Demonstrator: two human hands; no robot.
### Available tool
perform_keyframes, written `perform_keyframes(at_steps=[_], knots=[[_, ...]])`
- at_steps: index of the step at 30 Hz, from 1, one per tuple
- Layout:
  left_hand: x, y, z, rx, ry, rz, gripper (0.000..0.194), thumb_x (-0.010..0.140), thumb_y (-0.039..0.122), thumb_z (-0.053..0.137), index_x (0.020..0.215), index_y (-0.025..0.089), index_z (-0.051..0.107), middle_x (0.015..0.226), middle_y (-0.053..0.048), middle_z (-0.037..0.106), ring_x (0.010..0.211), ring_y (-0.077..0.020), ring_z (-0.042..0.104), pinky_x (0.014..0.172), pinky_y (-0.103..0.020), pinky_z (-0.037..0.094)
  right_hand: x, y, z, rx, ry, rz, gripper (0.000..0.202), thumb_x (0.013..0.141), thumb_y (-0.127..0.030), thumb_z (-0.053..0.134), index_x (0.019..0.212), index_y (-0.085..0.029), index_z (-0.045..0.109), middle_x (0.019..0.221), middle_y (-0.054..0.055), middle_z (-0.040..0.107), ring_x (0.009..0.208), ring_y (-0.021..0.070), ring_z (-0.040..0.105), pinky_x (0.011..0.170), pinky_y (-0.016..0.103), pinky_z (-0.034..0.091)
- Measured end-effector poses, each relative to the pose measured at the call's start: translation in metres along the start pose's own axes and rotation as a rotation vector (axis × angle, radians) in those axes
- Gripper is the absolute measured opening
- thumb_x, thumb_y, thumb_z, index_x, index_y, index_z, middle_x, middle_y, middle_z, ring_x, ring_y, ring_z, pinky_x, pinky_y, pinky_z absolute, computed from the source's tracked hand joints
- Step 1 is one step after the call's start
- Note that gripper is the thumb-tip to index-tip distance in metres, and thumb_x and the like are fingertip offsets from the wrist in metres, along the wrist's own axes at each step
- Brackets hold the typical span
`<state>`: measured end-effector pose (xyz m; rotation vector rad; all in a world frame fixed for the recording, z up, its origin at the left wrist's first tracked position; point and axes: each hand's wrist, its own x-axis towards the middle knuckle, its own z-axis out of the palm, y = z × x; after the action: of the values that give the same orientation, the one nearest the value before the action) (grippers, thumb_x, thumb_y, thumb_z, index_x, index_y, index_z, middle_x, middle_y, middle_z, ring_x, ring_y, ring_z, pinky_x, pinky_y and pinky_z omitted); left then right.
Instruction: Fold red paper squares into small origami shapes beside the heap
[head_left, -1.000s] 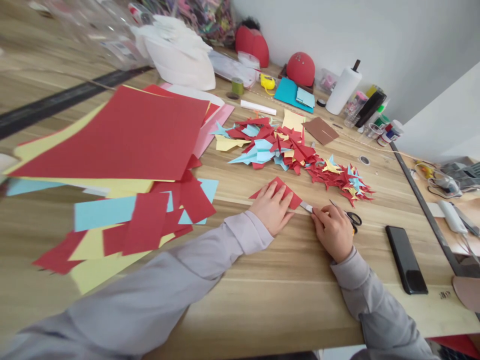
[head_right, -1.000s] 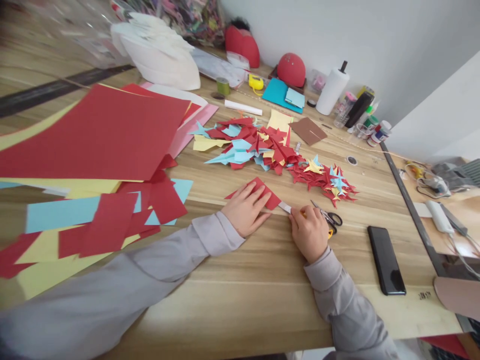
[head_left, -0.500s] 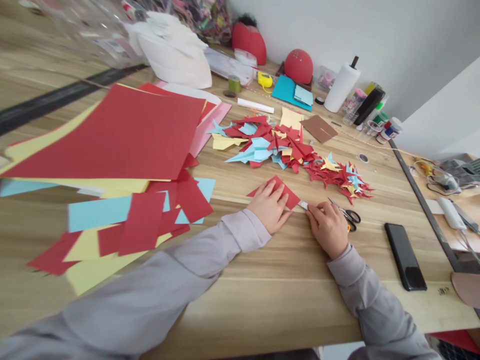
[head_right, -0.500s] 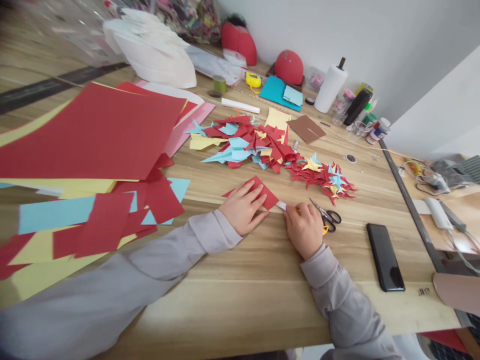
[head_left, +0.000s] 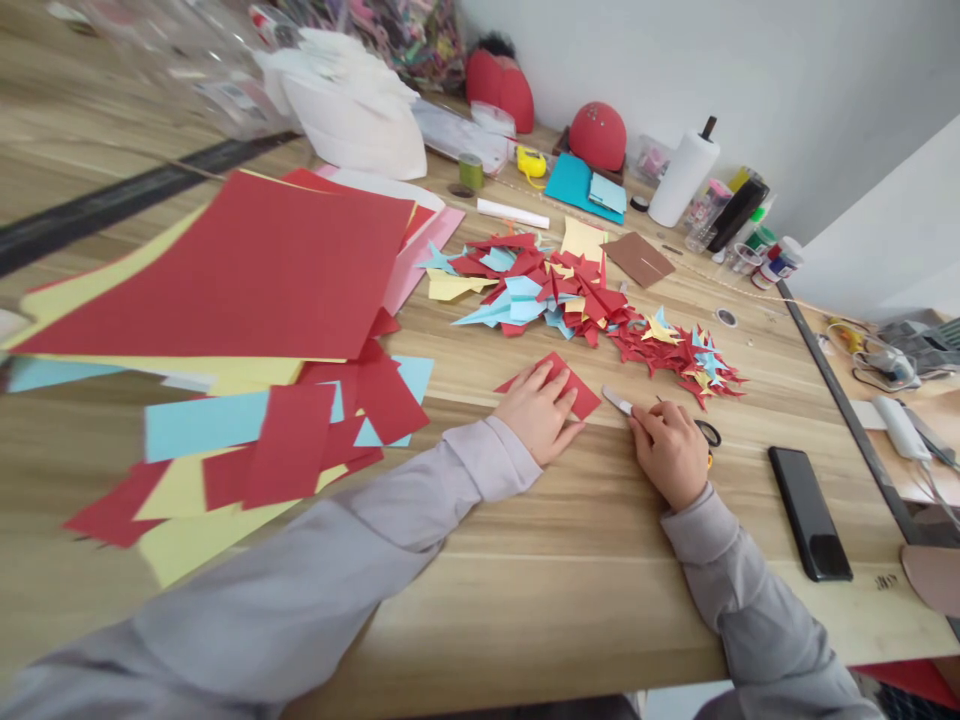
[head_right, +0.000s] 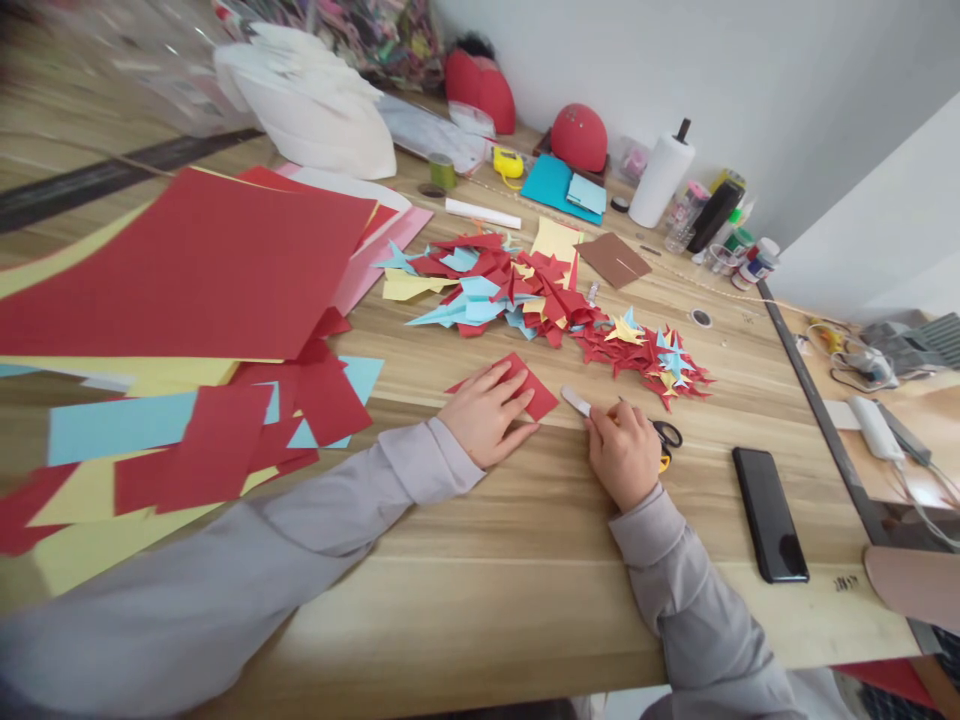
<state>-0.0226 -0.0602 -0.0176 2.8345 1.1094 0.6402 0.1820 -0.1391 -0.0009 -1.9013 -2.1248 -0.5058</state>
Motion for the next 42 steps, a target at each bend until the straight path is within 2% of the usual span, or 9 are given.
perform_keyframes(at_steps=[6,11,16,21,25,36,42], knots=[[0.001,-0.005,0.004,-0.027,0.05,0.024,0.048,0.081,0.045,0.051,0.107,0.008,0.066,0.116,-0.017,0.062,0.115,-0.0353,0.049,0.096,-0.05,0.041,0.0,-0.003,0.0,0.022,0.01,-0.007,0.024,0.089,-0.031,0.048,0.099,-0.023,0.069,0.083,0.006,0.061,0.075,0.0164,0.051,0.065,0.027,0.036],[0.001,-0.007,0.007,-0.076,0.111,0.02,0.044,0.084,0.044,0.049,0.103,0.009,0.067,0.111,-0.017,0.065,0.113,-0.0333,0.052,0.093,-0.05,0.043,-0.001,-0.003,-0.003,0.075,0.088,0.03,0.024,0.088,-0.028,0.05,0.102,-0.021,0.068,0.084,0.007,0.063,0.077,0.0171,0.054,0.067,0.027,0.04],[0.004,-0.01,0.01,-0.114,0.161,-0.018,0.04,0.089,0.042,0.043,0.093,0.014,0.071,0.105,-0.012,0.069,0.109,-0.029,0.055,0.089,-0.047,0.046,-0.005,-0.002,-0.012,0.198,0.139,0.004,0.024,0.085,-0.026,0.052,0.102,-0.02,0.068,0.086,0.007,0.064,0.078,0.0171,0.057,0.071,0.028,0.044],[0.006,-0.012,0.01,-0.146,0.156,-0.058,0.038,0.091,0.038,0.04,0.09,0.018,0.073,0.101,-0.006,0.071,0.107,-0.0255,0.056,0.089,-0.043,0.046,-0.007,-0.008,-0.022,0.217,0.115,-0.04,0.021,0.084,-0.026,0.054,0.097,-0.02,0.069,0.084,0.006,0.065,0.074,0.0157,0.057,0.071,0.027,0.044],[0.007,-0.011,0.009,-0.146,0.147,-0.076,0.039,0.09,0.037,0.04,0.089,0.017,0.074,0.101,-0.006,0.071,0.106,-0.0259,0.056,0.089,-0.043,0.046,-0.006,-0.012,-0.026,0.156,0.093,-0.069,0.02,0.083,-0.026,0.055,0.095,-0.021,0.07,0.08,0.005,0.065,0.072,0.0147,0.056,0.067,0.025,0.041],[0.005,-0.01,0.01,-0.081,0.177,0.018,0.038,0.09,0.037,0.041,0.091,0.016,0.073,0.102,-0.008,0.07,0.106,-0.0262,0.056,0.089,-0.044,0.046,-0.007,-0.015,-0.032,0.036,0.049,-0.114,0.021,0.085,-0.028,0.052,0.097,-0.021,0.068,0.078,0.005,0.063,0.073,0.0163,0.053,0.067,0.027,0.037],[0.004,-0.008,0.008,-0.103,0.132,0.168,0.041,0.089,0.043,0.041,0.093,0.015,0.072,0.105,-0.011,0.069,0.106,-0.0264,0.056,0.089,-0.045,0.045,-0.007,-0.019,-0.03,-0.029,-0.001,-0.105,0.02,0.086,-0.028,0.051,0.093,-0.021,0.068,0.073,0.005,0.06,0.071,0.0164,0.05,0.065,0.028,0.035]])
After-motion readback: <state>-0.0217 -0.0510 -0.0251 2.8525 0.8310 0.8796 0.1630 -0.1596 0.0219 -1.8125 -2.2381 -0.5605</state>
